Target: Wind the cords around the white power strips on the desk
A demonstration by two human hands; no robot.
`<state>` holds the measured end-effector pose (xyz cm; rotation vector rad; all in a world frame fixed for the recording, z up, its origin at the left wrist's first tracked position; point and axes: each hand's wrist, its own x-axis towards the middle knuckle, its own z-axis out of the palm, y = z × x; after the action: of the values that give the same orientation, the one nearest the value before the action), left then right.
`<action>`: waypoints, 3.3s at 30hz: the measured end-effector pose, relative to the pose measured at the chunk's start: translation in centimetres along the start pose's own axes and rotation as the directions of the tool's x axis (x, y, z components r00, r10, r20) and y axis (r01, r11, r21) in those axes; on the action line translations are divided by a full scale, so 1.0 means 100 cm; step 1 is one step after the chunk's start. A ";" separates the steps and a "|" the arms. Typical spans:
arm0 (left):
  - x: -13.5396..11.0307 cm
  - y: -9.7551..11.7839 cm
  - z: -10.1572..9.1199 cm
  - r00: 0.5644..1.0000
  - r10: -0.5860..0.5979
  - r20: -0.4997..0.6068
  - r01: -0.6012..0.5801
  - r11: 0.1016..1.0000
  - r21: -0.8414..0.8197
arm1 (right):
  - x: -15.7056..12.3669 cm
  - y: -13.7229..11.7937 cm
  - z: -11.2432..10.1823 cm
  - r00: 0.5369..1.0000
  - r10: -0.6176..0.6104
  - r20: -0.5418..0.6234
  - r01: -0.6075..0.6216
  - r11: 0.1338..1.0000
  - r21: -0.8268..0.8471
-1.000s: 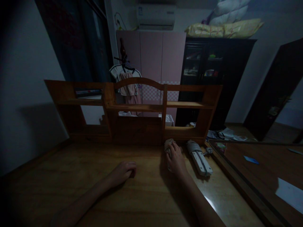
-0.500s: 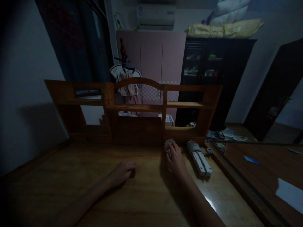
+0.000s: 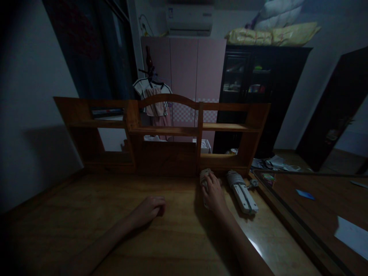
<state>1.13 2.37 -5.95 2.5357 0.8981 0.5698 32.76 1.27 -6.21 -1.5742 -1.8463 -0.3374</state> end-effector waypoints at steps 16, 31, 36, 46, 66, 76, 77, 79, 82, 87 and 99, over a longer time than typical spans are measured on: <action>0.000 -0.001 0.002 1.000 -0.003 0.001 0.003 1.000 -0.004 | 0.000 -0.002 -0.003 1.000 0.001 0.012 0.000 1.000 -0.012; 0.000 0.002 0.000 1.000 -0.016 0.007 0.016 1.000 -0.001 | 0.000 -0.007 -0.008 1.000 0.013 0.011 -0.013 1.000 0.004; -0.001 0.005 -0.002 1.000 -0.015 0.009 0.015 1.000 0.004 | 0.000 -0.005 -0.006 1.000 0.014 0.013 -0.015 1.000 0.019; 0.000 0.004 -0.002 1.000 -0.014 0.016 0.013 1.000 0.015 | 0.000 -0.008 -0.007 1.000 0.010 0.017 -0.010 1.000 0.025; -0.001 0.008 -0.005 1.000 -0.014 0.021 0.014 1.000 0.004 | 0.010 -0.003 -0.031 0.853 0.387 0.349 -0.443 0.891 0.095; -0.001 0.011 -0.005 1.000 -0.019 -0.012 0.019 1.000 0.010 | -0.003 -0.053 -0.010 0.882 0.170 0.440 -0.367 0.833 0.415; -0.001 0.013 -0.006 0.999 -0.021 -0.029 0.021 1.000 0.009 | -0.005 -0.060 -0.007 0.878 0.160 0.452 -0.375 0.817 0.438; -0.001 0.019 -0.009 0.996 -0.022 -0.084 0.022 1.000 0.009 | -0.009 -0.071 -0.005 0.870 0.135 0.475 -0.383 0.793 0.475; -0.001 0.027 -0.013 0.986 -0.029 -0.166 0.032 0.999 0.017 | -0.013 -0.084 -0.004 0.856 0.077 0.511 -0.386 0.754 0.532; 0.000 0.030 -0.013 0.957 -0.095 -0.275 0.095 0.995 -0.013 | -0.018 -0.096 -0.004 0.830 0.037 0.557 -0.435 0.669 0.603; 0.002 0.025 -0.010 0.917 -0.139 -0.374 0.142 0.990 -0.020 | -0.018 -0.105 -0.017 0.890 -0.045 0.454 -0.220 0.829 0.514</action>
<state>2.00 0.90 -3.86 2.3806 1.2029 1.0297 23.45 -3.56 -3.70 -1.3756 -1.9465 0.6252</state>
